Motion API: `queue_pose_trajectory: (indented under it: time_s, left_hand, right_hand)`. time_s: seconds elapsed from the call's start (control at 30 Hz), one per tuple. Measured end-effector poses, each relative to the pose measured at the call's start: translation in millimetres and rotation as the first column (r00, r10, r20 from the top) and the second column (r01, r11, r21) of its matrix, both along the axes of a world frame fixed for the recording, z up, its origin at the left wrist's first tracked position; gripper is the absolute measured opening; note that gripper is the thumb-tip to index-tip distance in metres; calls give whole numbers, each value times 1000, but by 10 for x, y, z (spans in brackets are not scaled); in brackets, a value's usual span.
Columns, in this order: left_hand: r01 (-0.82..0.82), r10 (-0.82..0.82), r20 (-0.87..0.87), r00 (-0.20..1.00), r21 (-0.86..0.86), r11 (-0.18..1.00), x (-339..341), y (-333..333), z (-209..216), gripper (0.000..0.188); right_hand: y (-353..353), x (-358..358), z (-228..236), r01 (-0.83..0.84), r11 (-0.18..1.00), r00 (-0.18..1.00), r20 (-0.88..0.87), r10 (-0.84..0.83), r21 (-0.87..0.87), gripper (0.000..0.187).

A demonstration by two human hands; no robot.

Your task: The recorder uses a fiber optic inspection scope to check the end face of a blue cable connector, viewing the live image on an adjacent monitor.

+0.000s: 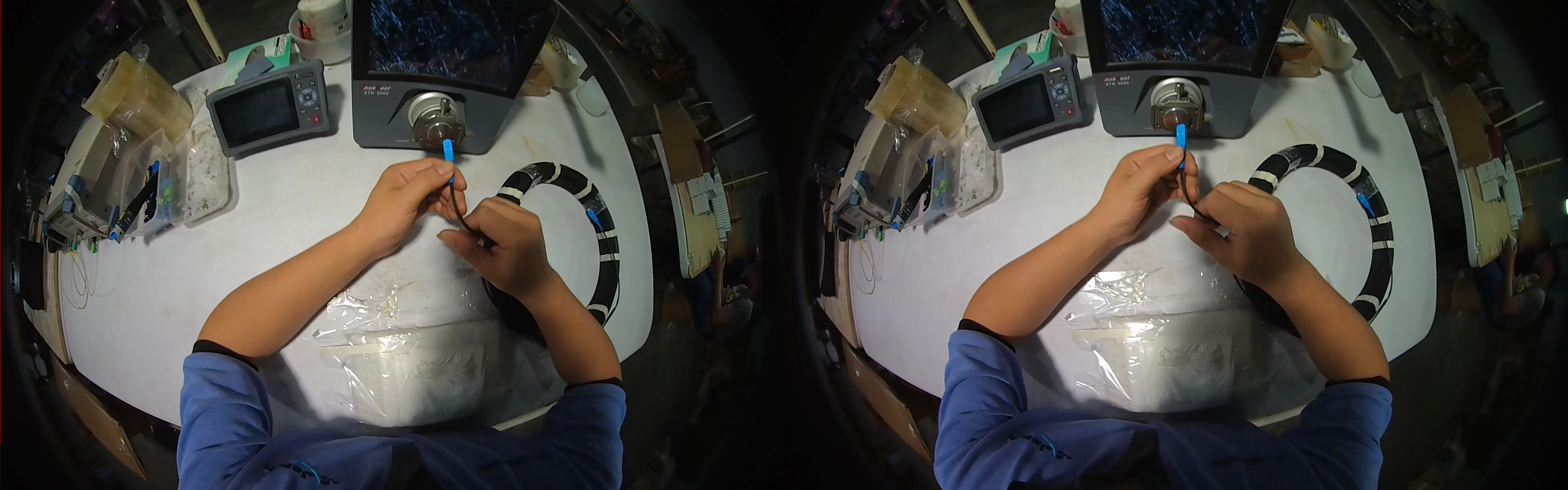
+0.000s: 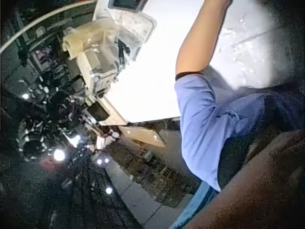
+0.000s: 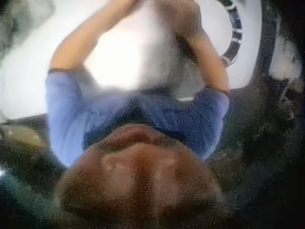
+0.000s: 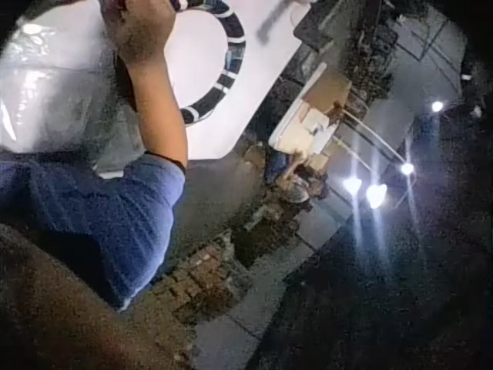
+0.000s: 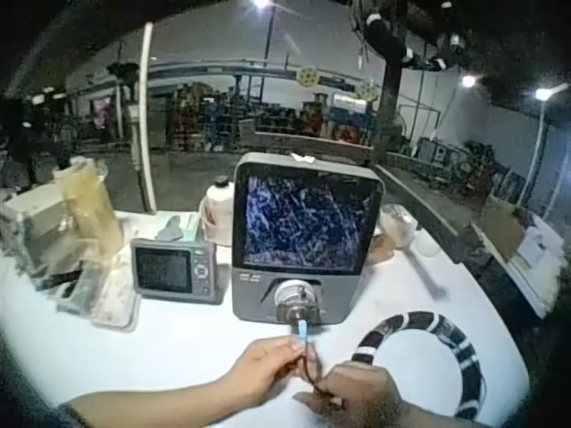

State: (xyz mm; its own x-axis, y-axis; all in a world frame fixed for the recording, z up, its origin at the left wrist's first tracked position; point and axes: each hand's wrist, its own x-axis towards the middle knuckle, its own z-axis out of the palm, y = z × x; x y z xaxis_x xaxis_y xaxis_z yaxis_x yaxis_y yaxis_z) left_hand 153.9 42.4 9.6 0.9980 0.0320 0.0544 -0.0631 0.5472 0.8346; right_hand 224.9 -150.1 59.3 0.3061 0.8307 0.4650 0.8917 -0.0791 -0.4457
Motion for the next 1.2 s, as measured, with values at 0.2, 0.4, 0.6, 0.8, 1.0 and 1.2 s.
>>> queue_pose_trajectory:
  time_s: [0.2,0.4,0.6,0.8,1.0,1.2]
  left_hand:
    - [-24,24,-8,1000,-8,1000,57,44,49,35]
    - [-28,27,-36,999,-37,999,26,40,29,35]
    - [-19,17,-40,999,-50,999,42,23,23,34]
    - [-21,18,-49,999,-74,997,57,34,53,35]
    - [-79,68,-160,985,-66,995,61,8,280,35]
    - [-167,146,-296,944,-47,985,27,-11,411,33]
  right_hand:
    - [49,45,-6,70,996,997,24,-71,50,32]
    - [64,9,-43,60,997,998,21,-61,51,31]
    - [45,8,-44,64,997,997,29,-65,51,32]
    - [60,12,-33,76,995,997,7,-76,58,33]
    - [56,-7,-17,103,985,986,-148,-83,139,25]
    - [5,54,-119,143,973,913,-403,-60,181,18]
